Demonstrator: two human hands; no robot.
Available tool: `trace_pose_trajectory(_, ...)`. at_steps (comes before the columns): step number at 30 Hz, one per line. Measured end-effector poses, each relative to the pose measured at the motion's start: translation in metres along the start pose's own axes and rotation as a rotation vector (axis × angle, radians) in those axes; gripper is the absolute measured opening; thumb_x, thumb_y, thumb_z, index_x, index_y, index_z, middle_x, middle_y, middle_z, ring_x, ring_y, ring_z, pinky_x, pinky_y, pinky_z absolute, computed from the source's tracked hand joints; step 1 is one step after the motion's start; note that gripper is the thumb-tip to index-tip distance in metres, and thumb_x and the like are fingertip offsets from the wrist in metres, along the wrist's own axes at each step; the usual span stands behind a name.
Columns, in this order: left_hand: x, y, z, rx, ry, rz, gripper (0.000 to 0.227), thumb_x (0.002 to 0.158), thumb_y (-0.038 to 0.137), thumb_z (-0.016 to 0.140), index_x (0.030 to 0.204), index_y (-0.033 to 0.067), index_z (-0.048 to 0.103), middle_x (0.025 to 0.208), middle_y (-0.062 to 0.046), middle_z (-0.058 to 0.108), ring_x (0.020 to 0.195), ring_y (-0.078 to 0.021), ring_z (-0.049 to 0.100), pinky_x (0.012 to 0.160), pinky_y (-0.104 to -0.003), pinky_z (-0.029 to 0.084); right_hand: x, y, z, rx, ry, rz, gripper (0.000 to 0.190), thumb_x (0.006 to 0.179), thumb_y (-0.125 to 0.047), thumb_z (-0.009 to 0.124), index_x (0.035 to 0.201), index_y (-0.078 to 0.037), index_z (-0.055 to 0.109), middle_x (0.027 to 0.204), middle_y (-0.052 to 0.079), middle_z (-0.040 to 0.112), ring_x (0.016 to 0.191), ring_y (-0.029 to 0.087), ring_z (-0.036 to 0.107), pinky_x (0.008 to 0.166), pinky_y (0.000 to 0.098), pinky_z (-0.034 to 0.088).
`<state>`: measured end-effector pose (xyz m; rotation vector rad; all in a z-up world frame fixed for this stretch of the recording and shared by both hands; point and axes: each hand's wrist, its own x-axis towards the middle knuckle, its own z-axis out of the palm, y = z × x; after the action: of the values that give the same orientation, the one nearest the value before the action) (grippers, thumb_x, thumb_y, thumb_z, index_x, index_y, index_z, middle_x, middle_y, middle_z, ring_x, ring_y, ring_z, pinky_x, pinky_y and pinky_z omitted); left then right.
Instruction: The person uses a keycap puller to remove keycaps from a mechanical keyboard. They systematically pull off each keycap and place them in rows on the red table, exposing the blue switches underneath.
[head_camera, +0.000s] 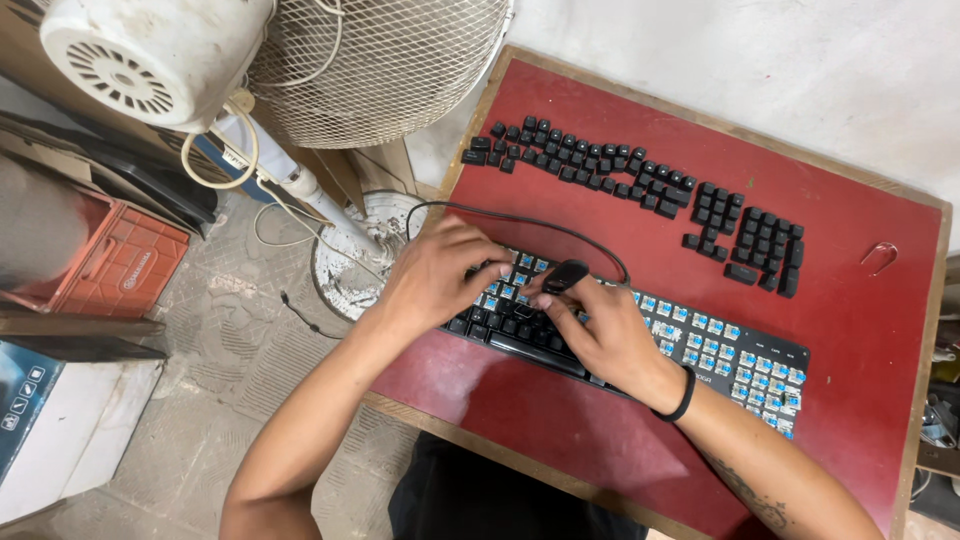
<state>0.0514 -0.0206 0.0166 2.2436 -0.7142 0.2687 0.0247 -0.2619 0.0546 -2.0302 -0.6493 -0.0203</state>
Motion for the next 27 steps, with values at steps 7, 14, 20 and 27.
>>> trace_pose_trajectory(7, -0.04, 0.009, -0.002, 0.013, 0.089, 0.0, 0.014, 0.098, 0.026, 0.067, 0.1, 0.0187, 0.078, 0.096, -0.004, 0.076, 0.098, -0.0289, 0.07, 0.083, -0.042, 0.057, 0.005, 0.005, 0.017, -0.055, -0.033, -0.067, 0.014, 0.097, -0.01, 0.065, 0.109, -0.006, 0.071, 0.074, 0.013, 0.076, 0.067, 0.033, 0.076, 0.058, 0.0404, 0.06)
trace_pose_trajectory(14, -0.047, 0.012, 0.0, 0.042, 0.142, 0.06, 0.012, 0.096, 0.025, 0.069, 0.101, 0.0176, 0.077, 0.101, -0.002, 0.077, 0.108, -0.0296, 0.07, 0.089, -0.044, 0.058, 0.008, 0.005, 0.023, -0.172, -0.071, -0.262, 0.012, 0.1, -0.009, 0.061, 0.103, -0.002, 0.07, 0.077, 0.013, 0.075, 0.07, 0.033, 0.076, 0.061, 0.0391, 0.062)
trace_pose_trajectory(20, -0.048, 0.015, 0.001, 0.102, 0.17, 0.071, 0.009, 0.095, 0.024, 0.07, 0.098, 0.0185, 0.077, 0.101, 0.0, 0.076, 0.109, -0.0256, 0.07, 0.088, -0.04, 0.059, 0.005, 0.004, 0.017, -0.068, 0.035, -0.227, 0.013, 0.102, -0.012, 0.058, 0.104, -0.004, 0.068, 0.091, 0.01, 0.08, 0.075, 0.029, 0.078, 0.063, 0.0365, 0.062)
trace_pose_trajectory(27, -0.043, 0.022, 0.011, 0.18, 0.219, 0.235, 0.009, 0.096, 0.022, 0.07, 0.101, 0.0171, 0.075, 0.096, -0.003, 0.074, 0.096, -0.025, 0.072, 0.08, -0.036, 0.061, 0.009, 0.002, 0.009, -0.104, 0.048, -0.048, 0.013, 0.102, -0.014, 0.059, 0.108, -0.005, 0.067, 0.086, 0.009, 0.08, 0.076, 0.033, 0.077, 0.067, 0.0407, 0.06)
